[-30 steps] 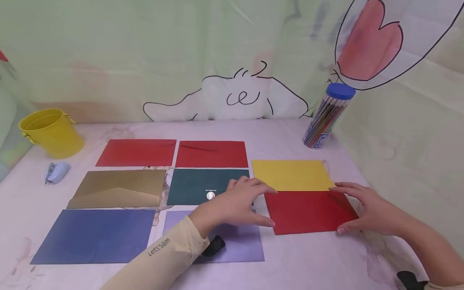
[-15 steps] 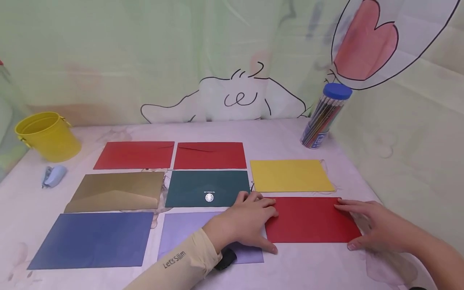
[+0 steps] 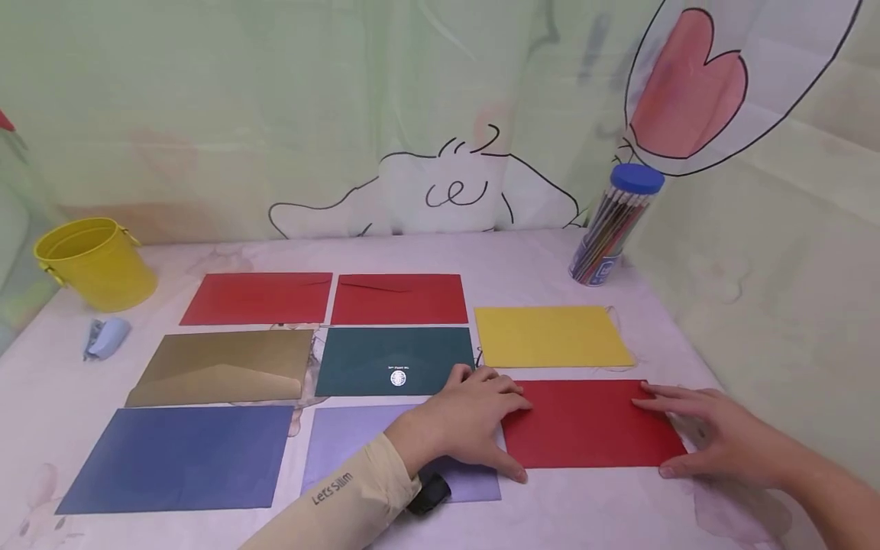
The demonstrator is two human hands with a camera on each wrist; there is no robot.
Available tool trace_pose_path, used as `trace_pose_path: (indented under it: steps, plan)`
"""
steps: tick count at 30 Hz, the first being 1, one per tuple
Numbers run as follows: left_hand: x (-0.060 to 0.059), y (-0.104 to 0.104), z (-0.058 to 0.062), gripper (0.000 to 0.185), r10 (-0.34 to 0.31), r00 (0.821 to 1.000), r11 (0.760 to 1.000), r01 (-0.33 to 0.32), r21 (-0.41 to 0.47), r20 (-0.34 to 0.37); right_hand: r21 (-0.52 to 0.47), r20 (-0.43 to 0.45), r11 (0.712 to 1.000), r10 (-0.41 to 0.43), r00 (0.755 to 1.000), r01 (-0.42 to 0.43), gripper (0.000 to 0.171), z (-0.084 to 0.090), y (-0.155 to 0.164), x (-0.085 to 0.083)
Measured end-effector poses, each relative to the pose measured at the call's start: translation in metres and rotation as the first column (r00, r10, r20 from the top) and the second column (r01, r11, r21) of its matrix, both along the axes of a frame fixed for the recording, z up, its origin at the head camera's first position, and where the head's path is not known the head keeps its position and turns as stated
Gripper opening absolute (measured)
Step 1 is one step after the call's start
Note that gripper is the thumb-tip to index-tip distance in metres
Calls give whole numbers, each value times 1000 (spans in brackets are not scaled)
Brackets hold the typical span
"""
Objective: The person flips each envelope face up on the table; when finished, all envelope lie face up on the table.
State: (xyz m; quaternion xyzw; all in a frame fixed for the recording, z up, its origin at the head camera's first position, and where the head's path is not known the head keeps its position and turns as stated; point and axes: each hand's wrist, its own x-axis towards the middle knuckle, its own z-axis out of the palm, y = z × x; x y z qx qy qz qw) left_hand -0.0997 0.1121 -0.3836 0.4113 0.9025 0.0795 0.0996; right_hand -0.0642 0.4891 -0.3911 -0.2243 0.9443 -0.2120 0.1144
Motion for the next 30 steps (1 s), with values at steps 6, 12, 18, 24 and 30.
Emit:
trace_pose_path:
  steps: [6,12,18,24,30]
  plan:
    - [2,1,-3,78,40,999,999,-40,5,4,52,-37,999,-13,999,15,73,-2,2,3]
    - [3,1,-3,79,39,999,999,-39,12,-2,39,-7,999,-7,1000,7,75,-3,5,7]
    - [0,1,-4,72,21,1000,998,-21,51,1,99,24,993,-63,998,60,73,-3,6,11]
    - [-7,-3,-2,65,22,1000,996,-22,85,2,80,25,991,-108,994,106,67,-1,3,12]
    - [-16,-10,3,56,51,994,948,-79,309,98,-99,67,981,-160,985,166,53,15,-1,8]
